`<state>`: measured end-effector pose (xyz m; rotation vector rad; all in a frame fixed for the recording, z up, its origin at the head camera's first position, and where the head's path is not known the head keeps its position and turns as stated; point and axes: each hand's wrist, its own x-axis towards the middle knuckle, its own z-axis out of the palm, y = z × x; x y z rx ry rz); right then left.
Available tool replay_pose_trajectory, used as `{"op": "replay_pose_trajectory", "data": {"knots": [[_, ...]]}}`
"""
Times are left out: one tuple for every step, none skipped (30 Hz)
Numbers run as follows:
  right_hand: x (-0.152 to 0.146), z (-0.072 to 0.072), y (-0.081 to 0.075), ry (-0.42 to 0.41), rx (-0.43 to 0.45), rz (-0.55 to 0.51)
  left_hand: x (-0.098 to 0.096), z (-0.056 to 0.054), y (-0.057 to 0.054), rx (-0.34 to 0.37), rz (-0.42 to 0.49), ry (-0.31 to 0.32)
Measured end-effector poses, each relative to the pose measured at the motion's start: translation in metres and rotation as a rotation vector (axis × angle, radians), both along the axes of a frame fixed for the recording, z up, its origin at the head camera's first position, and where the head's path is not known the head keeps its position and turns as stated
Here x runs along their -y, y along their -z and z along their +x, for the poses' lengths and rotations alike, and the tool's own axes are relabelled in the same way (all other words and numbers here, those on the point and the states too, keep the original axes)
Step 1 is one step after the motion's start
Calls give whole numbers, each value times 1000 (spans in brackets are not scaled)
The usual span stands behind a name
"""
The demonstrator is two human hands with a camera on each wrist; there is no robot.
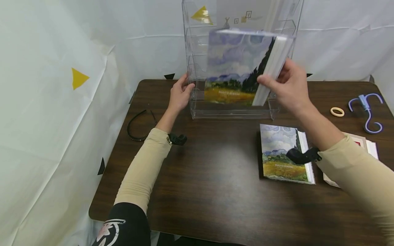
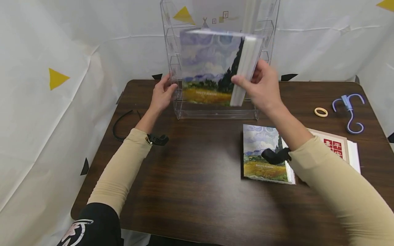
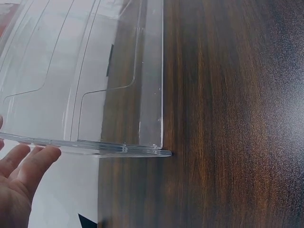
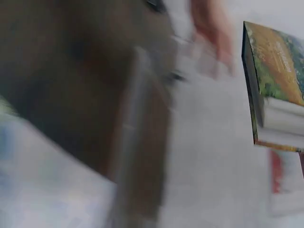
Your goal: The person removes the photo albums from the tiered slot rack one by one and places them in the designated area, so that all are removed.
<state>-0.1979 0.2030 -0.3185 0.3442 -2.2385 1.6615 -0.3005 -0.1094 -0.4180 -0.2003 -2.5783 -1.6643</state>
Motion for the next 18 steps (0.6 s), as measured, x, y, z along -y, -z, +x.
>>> {"op": "replay_pose_trajectory", "data": {"knots": [[2, 9, 8, -7, 59, 20, 0, 0, 0, 0, -3, 2], [4, 19, 18, -10, 126, 51, 1, 0, 0, 0, -8, 2], [7, 27, 27, -17, 191, 92, 1, -1, 0, -1, -10, 1], [10, 35, 37, -29, 267, 116, 1, -1, 0, -4, -11, 0], [12, 42, 46, -49, 345, 137, 1, -1, 0, -6, -13, -1], [15, 48, 55, -71, 422, 153, 2, -2, 0, -5, -13, -2], [18, 53, 63, -93, 500, 163, 2, -2, 0, -5, -9, -3], [20, 57, 70, -115, 574, 167, 2, -3, 0, -5, -5, -5], [22, 60, 77, -135, 638, 170, 2, -3, 1, -5, -4, -7], [24, 63, 83, -154, 695, 165, 2, -3, 1, -3, -3, -8], [26, 65, 88, -169, 744, 158, 2, -4, 1, -2, 0, -9], [28, 67, 93, -181, 784, 145, 1, -4, 1, -2, 4, -9], [30, 69, 98, -192, 816, 138, 1, -4, 1, -2, 6, -10], [31, 70, 102, -204, 842, 133, 1, -4, 1, -3, 8, -10], [32, 71, 106, -214, 862, 128, 1, -4, 1, -2, 10, -8], [33, 73, 109, -225, 880, 116, 1, -4, 0, -1, 12, -5], [34, 73, 111, -233, 895, 111, 1, -4, 0, 0, 13, -2], [35, 74, 114, -239, 904, 109, 1, -4, 0, 2, 13, 0]]}}
